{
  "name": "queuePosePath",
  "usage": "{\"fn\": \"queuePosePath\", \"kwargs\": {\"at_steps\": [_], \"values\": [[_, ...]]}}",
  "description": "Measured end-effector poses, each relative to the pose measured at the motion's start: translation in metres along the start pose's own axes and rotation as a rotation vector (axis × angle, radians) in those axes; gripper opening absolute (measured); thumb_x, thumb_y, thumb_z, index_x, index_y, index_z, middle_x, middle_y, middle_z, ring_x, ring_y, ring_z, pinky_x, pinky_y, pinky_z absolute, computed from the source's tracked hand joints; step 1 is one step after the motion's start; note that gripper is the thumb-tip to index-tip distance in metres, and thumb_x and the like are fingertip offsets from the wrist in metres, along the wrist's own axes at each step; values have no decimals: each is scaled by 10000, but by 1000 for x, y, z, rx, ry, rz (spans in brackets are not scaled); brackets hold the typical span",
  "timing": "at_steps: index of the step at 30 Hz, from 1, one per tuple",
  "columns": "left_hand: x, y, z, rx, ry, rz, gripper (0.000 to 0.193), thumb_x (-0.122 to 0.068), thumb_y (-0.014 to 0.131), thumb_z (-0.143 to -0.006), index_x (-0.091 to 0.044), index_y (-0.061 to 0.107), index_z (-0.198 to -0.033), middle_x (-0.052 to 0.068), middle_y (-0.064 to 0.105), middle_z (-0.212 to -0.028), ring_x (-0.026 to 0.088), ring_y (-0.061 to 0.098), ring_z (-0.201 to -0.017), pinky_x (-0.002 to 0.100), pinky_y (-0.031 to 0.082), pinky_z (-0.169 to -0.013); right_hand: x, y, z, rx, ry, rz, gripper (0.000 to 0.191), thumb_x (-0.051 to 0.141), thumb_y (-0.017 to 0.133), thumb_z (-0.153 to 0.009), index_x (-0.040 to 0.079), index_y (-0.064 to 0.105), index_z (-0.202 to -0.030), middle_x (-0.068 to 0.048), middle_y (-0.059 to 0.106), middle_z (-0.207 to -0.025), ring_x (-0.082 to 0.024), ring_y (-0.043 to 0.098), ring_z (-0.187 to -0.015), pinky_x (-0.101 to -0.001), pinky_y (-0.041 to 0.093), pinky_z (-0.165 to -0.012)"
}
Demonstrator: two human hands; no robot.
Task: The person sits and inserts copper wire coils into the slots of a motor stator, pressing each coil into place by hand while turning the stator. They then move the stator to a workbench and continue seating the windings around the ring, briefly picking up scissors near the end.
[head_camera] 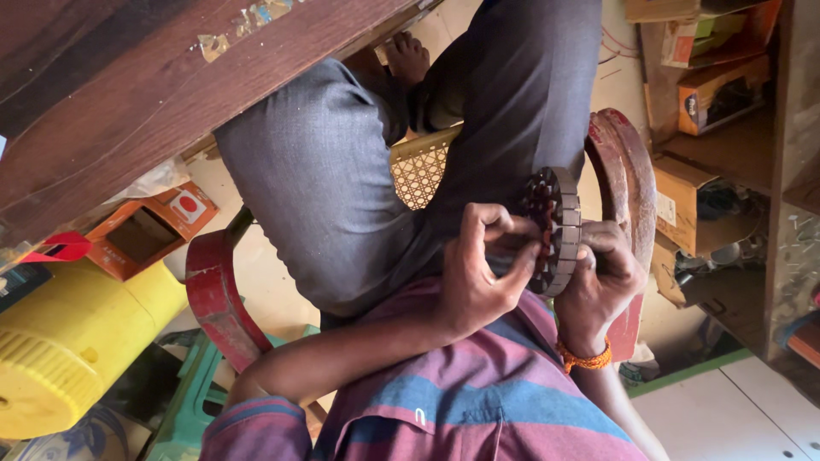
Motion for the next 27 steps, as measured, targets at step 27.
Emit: {"fn": "queuePosePath", "kwargs": {"at_steps": [27], "values": [[63,-60,3,-230,-183,247,412,147,584,-874,-80,322,-1097,68,546,-1011,18,473,-765,162,428,-640,48,-9,-24,26,238,-130,937,339,817,-1029,-11,250,-1688,-208,666,-1342,-220,689,-1170,-329,572,-1053]]}}
Point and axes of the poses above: each hand's wrist, its own z-axis away from the middle knuckle, its own y-axis out of the palm, x = y × z, the point moved 9 cm from there along -z, towards the middle knuckle
